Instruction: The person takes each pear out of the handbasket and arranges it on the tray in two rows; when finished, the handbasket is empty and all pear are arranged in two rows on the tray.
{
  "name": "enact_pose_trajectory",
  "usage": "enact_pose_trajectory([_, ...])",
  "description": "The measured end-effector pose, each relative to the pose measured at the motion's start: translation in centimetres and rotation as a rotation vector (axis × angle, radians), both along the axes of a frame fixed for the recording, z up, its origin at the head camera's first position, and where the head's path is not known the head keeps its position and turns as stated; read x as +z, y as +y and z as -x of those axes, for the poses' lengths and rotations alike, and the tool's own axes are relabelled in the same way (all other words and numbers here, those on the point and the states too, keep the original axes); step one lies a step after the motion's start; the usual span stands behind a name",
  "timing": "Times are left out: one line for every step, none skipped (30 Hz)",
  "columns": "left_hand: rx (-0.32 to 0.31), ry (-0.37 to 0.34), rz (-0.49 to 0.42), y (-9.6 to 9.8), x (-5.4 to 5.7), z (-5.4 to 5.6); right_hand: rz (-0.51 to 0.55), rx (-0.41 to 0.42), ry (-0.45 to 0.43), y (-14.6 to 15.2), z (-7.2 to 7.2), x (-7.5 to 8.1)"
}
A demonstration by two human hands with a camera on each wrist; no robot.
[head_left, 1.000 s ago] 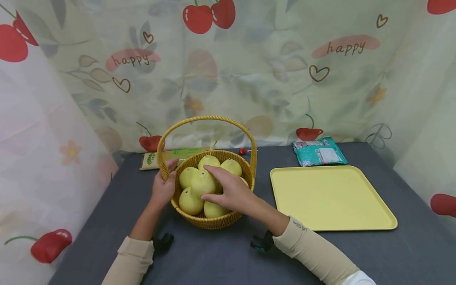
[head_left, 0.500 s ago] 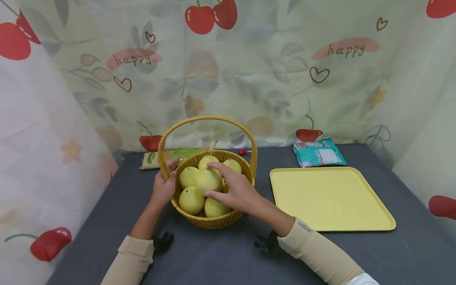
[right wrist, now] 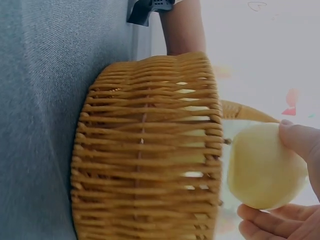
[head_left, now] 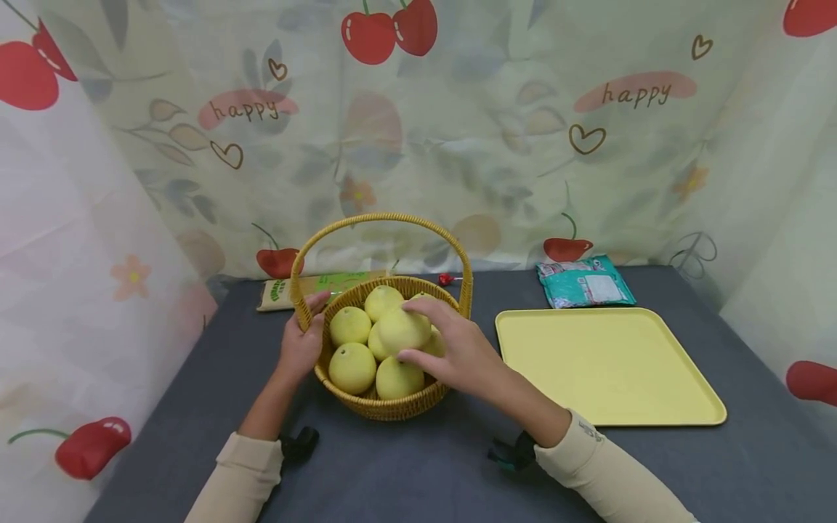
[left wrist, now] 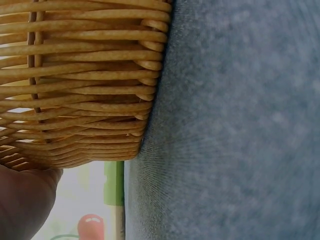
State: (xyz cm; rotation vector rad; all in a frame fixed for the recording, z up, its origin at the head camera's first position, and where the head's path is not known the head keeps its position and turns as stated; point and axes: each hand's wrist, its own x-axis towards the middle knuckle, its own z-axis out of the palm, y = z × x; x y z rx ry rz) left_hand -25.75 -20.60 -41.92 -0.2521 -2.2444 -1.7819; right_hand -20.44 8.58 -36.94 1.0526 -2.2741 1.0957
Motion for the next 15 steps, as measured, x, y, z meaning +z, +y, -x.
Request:
enact_pose_trajectory([0.0, 0.003, -0.001, 0.0, 0.0, 0.0, 0.008, -0.001, 0.008, 0.3, -0.1, 0.1])
enact_pose_trajectory([0.0, 0.003, -0.002, 0.1, 0.0, -0.1, 0.015, 0.0, 0.015, 0.7, -0.3, 0.1])
enact_pose_trajectory([-0.001, 0.003, -0.003, 0.1, 0.0, -0.1, 0.021, 0.001, 0.022, 1.0, -0.5, 0.2])
enact_pose_trajectory([-0.001, -0.001, 0.0, 0.0, 0.0, 0.0, 0.024, 0.001, 0.029, 1.3, -0.6, 0.2])
enact_pose_trajectory([-0.001, 0.002, 0.0, 0.0, 0.0, 0.0, 0.024, 0.002, 0.038, 1.6, -0.8, 0.3])
enact_pose_trajectory([-0.002, 0.003, 0.0, 0.0, 0.0, 0.0, 0.02, -0.001, 0.049, 1.9, -0.9, 0.4])
enact_pose_trajectory([-0.002, 0.005, -0.002, 0.0, 0.0, 0.0, 0.016, 0.001, 0.058, 2.2, -1.0, 0.4])
enact_pose_trajectory([-0.003, 0.003, -0.003, 0.0, 0.0, 0.0, 0.012, 0.005, 0.069, 2.4, -1.1, 0.5])
enact_pose_trajectory([-0.004, 0.001, -0.001, -0.1, 0.0, 0.1, 0.005, 0.004, 0.079, 2.5, -1.2, 0.6])
enact_pose_trajectory([-0.005, 0.0, -0.001, -0.1, 0.1, 0.1, 0.0, 0.002, 0.089, 2.7, -1.4, 0.7])
enact_pose_trajectory([-0.008, -0.004, -0.004, -0.1, 0.2, 0.0, -0.003, 0.001, 0.096, 2.8, -1.4, 0.8])
enact_pose_trajectory([-0.009, -0.02, -0.005, 0.0, 0.5, -0.2, -0.002, -0.001, 0.102, 3.0, -1.5, 0.9])
enact_pose_trajectory([-0.012, -0.029, -0.004, 0.1, 0.9, -0.5, -0.002, -0.004, 0.106, 3.1, -1.5, 0.9])
enact_pose_trajectory([-0.016, -0.039, -0.002, 0.2, 1.3, -0.7, 0.0, -0.007, 0.107, 3.3, -1.6, 1.0])
enact_pose_trajectory([-0.017, -0.044, -0.002, 0.3, 1.7, -1.0, 0.004, -0.009, 0.109, 3.4, -1.6, 1.1])
